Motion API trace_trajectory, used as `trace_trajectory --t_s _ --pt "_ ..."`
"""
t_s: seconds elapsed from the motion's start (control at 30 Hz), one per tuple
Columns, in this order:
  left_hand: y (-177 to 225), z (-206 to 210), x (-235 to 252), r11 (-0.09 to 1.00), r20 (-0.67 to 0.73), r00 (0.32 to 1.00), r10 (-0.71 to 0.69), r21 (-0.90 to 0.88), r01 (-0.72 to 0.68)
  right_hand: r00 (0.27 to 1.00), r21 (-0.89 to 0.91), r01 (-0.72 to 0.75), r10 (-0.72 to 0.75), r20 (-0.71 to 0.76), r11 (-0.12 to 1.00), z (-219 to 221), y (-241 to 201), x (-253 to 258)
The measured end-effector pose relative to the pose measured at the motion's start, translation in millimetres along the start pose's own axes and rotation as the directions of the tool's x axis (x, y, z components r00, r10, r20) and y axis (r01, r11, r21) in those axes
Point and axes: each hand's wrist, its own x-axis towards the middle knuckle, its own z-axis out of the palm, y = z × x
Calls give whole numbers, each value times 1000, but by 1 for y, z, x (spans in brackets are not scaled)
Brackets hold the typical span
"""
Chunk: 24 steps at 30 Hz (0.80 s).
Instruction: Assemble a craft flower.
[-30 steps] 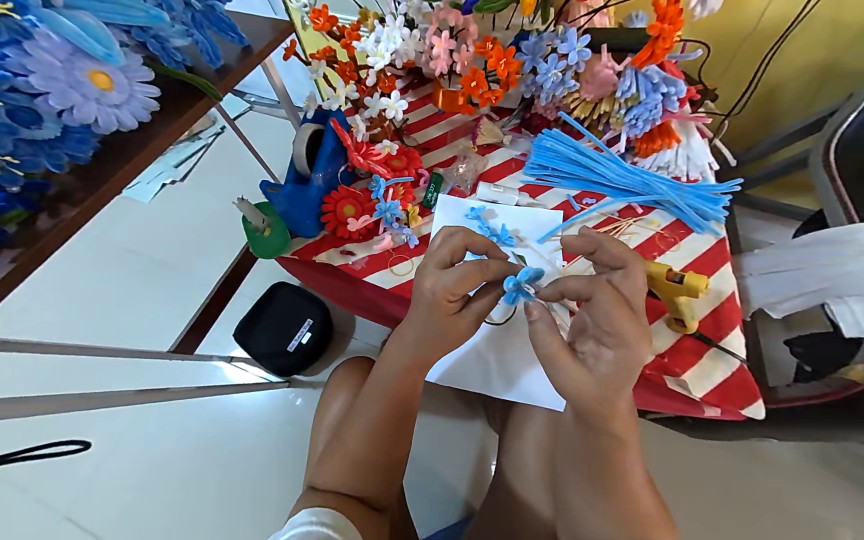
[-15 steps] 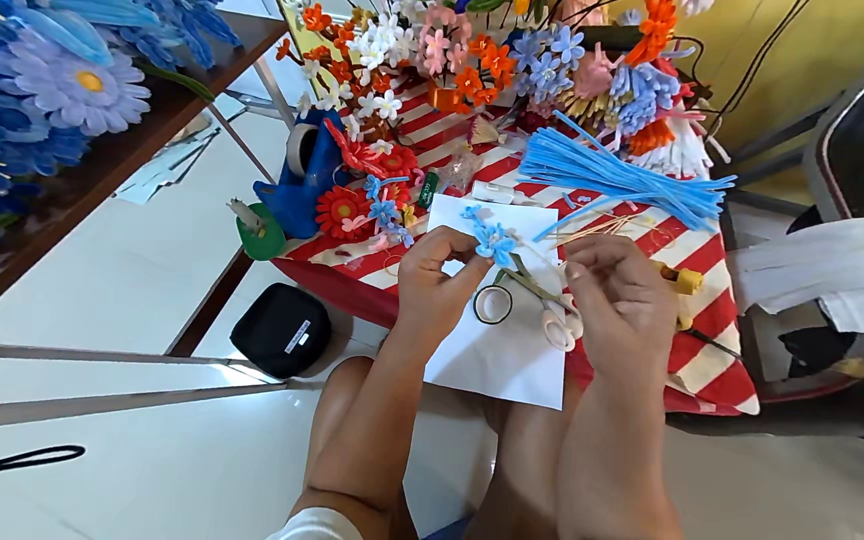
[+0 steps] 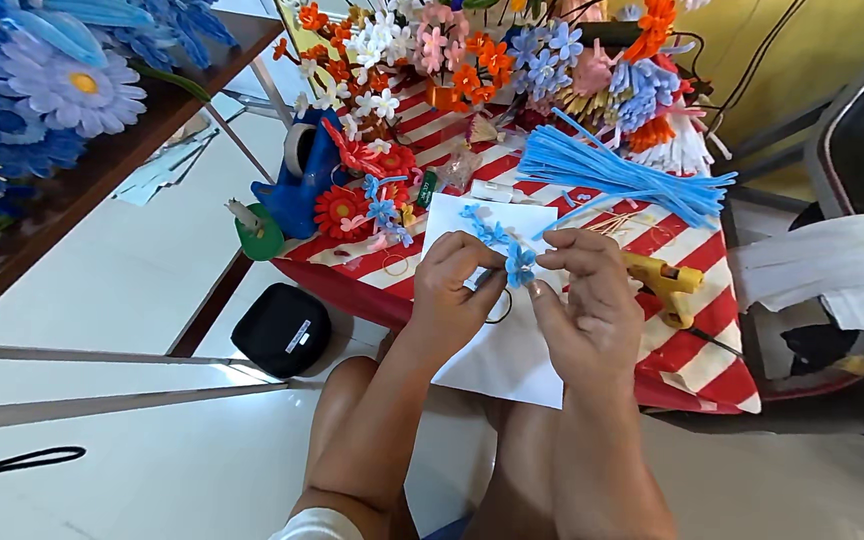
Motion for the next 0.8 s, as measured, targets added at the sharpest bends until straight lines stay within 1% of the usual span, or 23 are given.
trace_trajectory --t_s 0.07,0.23,0.37,0.47,0.5,0.57,0.63,0.67,0.7,0.73,0.77,0.8 --pt "0 1 0 1000 8 1000 19 21 -19 1000 -5 5 -5 3 1000 0 1 0" --pt "1 1 0 1000 37 999 23 -3 -23 1000 -37 16 -16 -5 999 1 1 0" --pt "0 0 1 995 122 992 -36 -93 48 1000 -26 22 -22 8 999 -1 2 1" --pt "0 -3 2 990 158 985 -65 -110 83 999 -35 9 -8 31 999 -8 3 1" --pt "-1 -4 3 990 153 985 -77 -108 94 999 -53 -5 7 44 999 -13 4 2" --pt "-4 -6 4 984 119 986 -119 -116 133 996 -144 -52 61 59 988 -27 8 3" --pt "-7 -9 5 968 75 979 -188 -157 198 976 -333 -148 191 100 931 -42 17 3" --pt "-8 -10 5 952 57 971 -232 -193 238 941 -457 -197 297 158 867 -49 20 2" --pt "-9 -11 5 931 44 961 -274 -241 276 874 -565 -235 426 234 791 -56 22 3" --pt "-9 -11 5 903 35 948 -315 -297 311 767 -654 -267 567 301 708 -60 22 5" --pt "-9 -11 5 872 33 935 -354 -349 342 644 -731 -279 686 340 623 -62 22 8" --pt "-8 -11 5 839 36 921 -387 -401 368 555 -786 -262 754 352 560 -62 23 9"
